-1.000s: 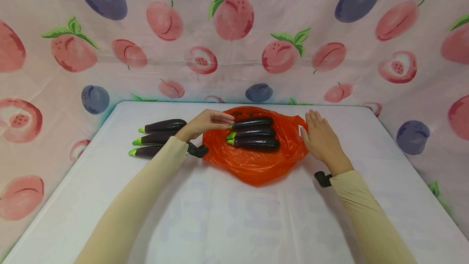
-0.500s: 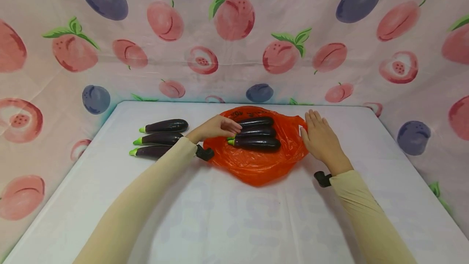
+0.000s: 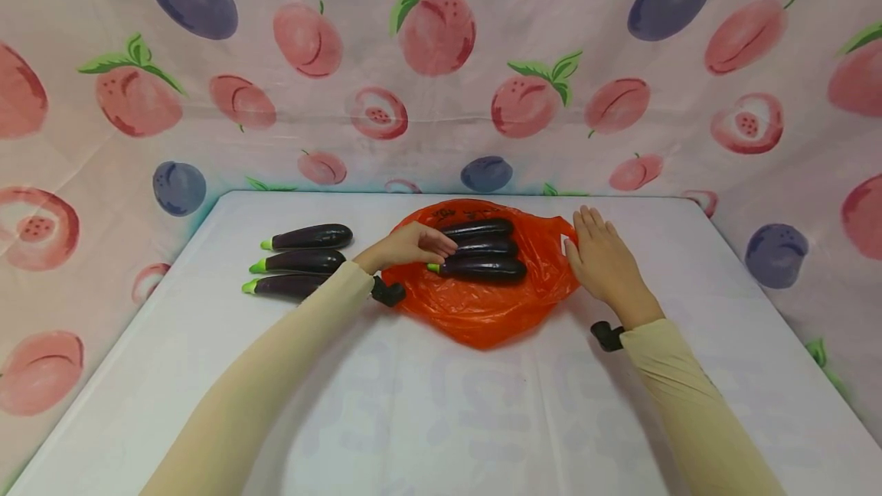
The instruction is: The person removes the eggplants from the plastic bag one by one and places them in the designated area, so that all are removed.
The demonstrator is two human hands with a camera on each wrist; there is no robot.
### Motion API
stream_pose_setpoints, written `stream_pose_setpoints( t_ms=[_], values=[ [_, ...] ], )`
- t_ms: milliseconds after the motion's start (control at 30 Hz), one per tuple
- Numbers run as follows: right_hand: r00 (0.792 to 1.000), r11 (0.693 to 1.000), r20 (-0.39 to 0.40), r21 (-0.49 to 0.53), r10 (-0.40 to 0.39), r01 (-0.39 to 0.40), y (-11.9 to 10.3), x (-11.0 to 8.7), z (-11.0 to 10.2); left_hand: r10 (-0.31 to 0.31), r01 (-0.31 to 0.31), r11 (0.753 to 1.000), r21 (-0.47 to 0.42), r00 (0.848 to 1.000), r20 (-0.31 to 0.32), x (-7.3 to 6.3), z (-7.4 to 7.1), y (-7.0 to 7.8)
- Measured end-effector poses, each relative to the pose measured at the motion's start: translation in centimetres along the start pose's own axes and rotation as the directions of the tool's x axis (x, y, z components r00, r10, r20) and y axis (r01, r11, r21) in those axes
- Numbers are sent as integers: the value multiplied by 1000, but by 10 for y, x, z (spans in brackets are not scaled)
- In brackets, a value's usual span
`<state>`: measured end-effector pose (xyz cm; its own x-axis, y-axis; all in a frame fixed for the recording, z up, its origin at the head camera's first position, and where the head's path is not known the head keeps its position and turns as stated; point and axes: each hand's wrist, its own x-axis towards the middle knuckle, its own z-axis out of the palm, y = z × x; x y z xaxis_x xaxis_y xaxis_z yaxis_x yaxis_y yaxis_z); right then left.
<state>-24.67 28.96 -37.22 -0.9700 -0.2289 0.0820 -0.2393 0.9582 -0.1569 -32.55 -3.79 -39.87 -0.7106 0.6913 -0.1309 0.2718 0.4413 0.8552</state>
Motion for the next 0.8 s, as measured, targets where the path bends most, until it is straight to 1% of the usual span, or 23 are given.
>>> stream_pose_setpoints(
  t_ms=[233,367,600,800],
  values=[
    [1000,1000,-4,14,-2,2,0,0,0,-5,5,1000,11,1000,29,3,1,-1],
    [1000,1000,0,16,-2,2,0,0,0,-15,14,1000,28,999,37,3,0,2],
    [1000,1000,-2,10,1,-1,1,0,0,-62,56,994,94,996,65,5,-5,11],
    [1000,1000,5,10,9,-9,1,-1,0,-96,90,992,92,993,62,7,-6,13]
  ],
)
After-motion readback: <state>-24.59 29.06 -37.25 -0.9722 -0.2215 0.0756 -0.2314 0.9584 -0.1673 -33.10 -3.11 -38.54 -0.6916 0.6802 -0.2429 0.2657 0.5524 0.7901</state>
